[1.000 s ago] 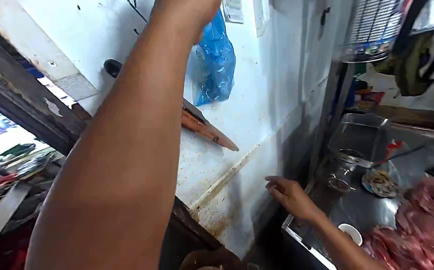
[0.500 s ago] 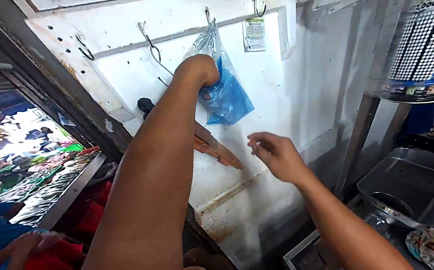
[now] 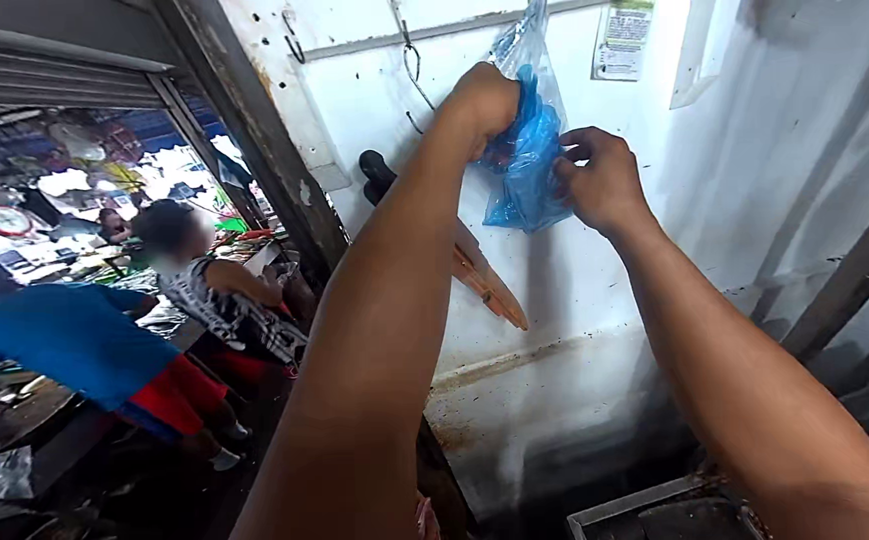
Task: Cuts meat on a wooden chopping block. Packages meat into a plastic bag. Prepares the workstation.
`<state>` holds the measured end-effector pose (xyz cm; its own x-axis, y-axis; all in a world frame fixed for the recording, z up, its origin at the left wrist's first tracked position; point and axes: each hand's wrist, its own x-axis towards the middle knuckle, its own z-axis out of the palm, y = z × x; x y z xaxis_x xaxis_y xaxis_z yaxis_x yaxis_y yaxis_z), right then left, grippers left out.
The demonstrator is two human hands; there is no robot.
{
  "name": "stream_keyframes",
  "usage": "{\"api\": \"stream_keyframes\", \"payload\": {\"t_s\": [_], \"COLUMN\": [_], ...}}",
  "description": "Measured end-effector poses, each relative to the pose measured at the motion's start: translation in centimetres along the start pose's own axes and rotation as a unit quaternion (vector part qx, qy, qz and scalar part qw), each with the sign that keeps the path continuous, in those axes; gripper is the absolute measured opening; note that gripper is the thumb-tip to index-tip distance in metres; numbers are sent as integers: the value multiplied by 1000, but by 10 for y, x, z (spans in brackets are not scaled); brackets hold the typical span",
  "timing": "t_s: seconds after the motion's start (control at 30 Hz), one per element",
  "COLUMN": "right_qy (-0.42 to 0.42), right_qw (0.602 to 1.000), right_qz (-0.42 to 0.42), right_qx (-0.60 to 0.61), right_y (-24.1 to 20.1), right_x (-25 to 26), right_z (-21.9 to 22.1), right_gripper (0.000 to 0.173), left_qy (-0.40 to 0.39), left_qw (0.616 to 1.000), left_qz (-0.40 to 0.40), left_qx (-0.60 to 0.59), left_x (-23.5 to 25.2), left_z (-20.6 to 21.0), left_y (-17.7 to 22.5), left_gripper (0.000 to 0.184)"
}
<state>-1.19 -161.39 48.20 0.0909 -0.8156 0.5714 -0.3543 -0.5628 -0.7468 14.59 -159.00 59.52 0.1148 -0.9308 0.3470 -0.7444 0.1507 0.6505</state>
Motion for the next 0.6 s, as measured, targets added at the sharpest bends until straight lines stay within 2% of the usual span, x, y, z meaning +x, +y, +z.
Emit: {"api": "stream_keyframes", "payload": {"t_s": [0.07, 0.17, 0.2, 0.27, 0.3, 0.37, 0.43, 0.5, 0.53, 0.6], "right_qy": [32, 114, 113, 37, -9, -58, -72, -81, -85, -97], "right_qw": [998, 977, 966, 953, 951, 951, 952, 953, 952, 944], "right_qz": [-32, -166, -222, -294, -293, -240, -186, -164, -160, -154], "right_qx": [-35, -73, -67, -68, -97, -184, -233, -241, -247, -276], "right_y": [-14, -42, -52, -66, -70, -69, -61, -58, -61, -69], "right_x": [-3, -6, -3, 7, 14, 25, 31, 28, 26, 22], "right_z": [-7, -18, -18, -15, -13, -10, -6, -3, -2, 1], "right_gripper": [42, 46, 48, 56, 58, 56, 50, 47, 48, 50], "left_qy": [25, 67, 80, 115, 145, 218, 270, 264, 252, 238], "left_qw": [999, 995, 991, 978, 968, 938, 877, 797, 770, 744], "left_qz": [16, 30, 39, 52, 48, 24, 7, -2, -4, -11], "left_qx": [-18, -71, -100, -169, -201, -270, -396, -543, -587, -625], "left_x": [2, 1, -3, -11, -14, -20, -21, -26, -29, -33], "left_z": [2, 8, 10, 16, 20, 31, 39, 42, 41, 35], "left_y": [-4, -11, -12, -13, -12, -15, -22, -24, -22, -20], "left_gripper": [16, 14, 14, 14, 14, 19, 24, 28, 33, 35]}}
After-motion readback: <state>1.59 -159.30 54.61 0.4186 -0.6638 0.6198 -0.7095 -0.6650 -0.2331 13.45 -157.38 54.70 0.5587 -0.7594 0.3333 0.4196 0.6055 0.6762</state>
